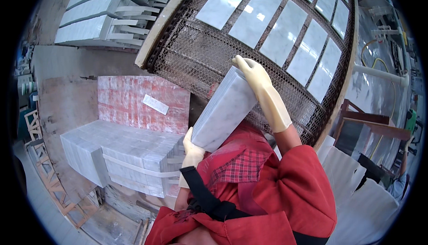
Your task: The person repeatedly picks up rectangular white tiles from a stack and places them one by one onto a moving conveyor belt. The tiles are arranged in rows on the belt as it advances.
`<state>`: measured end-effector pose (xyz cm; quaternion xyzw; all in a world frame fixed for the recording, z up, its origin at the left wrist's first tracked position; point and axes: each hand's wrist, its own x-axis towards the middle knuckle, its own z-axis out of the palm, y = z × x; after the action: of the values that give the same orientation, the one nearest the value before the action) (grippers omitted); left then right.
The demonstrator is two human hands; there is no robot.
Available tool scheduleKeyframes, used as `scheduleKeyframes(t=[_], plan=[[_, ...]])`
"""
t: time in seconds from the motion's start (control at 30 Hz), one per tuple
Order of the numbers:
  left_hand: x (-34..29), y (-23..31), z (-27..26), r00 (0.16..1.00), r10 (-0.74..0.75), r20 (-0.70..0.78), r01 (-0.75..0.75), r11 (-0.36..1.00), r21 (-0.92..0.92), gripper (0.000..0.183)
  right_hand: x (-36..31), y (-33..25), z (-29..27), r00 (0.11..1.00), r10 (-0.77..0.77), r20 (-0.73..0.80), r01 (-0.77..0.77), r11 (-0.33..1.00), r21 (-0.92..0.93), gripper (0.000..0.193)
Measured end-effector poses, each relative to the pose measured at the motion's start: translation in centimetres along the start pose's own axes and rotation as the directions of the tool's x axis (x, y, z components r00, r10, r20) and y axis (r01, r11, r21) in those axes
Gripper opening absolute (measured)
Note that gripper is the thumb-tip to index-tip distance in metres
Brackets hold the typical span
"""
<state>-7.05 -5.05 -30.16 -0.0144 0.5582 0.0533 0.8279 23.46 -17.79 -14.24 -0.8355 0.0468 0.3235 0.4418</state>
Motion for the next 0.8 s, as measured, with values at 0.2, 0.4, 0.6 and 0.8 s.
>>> scheduleKeyframes(t=[0.2,0.4,0.6,0.8], plan=[[1.2,-0.1,-1.1,0.98,0.052,0.192,-0.066,0.996,0.066,0.045,0.0,1.1,0.2,0.963,-0.203,-0.175,0.228,0.965,0.133,0.048],[1.4,-0.2,-0.9,0.974,0.008,0.228,-0.03,0.995,0.093,0.046,-4.9,6.8,1.0,0.679,-0.531,-0.507,0.476,0.844,-0.246,0.029],[1.9,0.0,-1.4,0.96,-0.005,0.281,-0.026,0.994,0.108,0.047,-15.7,10.8,4.5,0.92,-0.104,-0.378,0.019,0.975,-0.222,0.046],[0.1,0.0,-0.4,0.954,0.011,0.301,-0.092,0.962,0.258,0.054,-15.6,17.7,13.4,0.955,0.175,0.24,-0.238,0.933,0.269,0.07]])
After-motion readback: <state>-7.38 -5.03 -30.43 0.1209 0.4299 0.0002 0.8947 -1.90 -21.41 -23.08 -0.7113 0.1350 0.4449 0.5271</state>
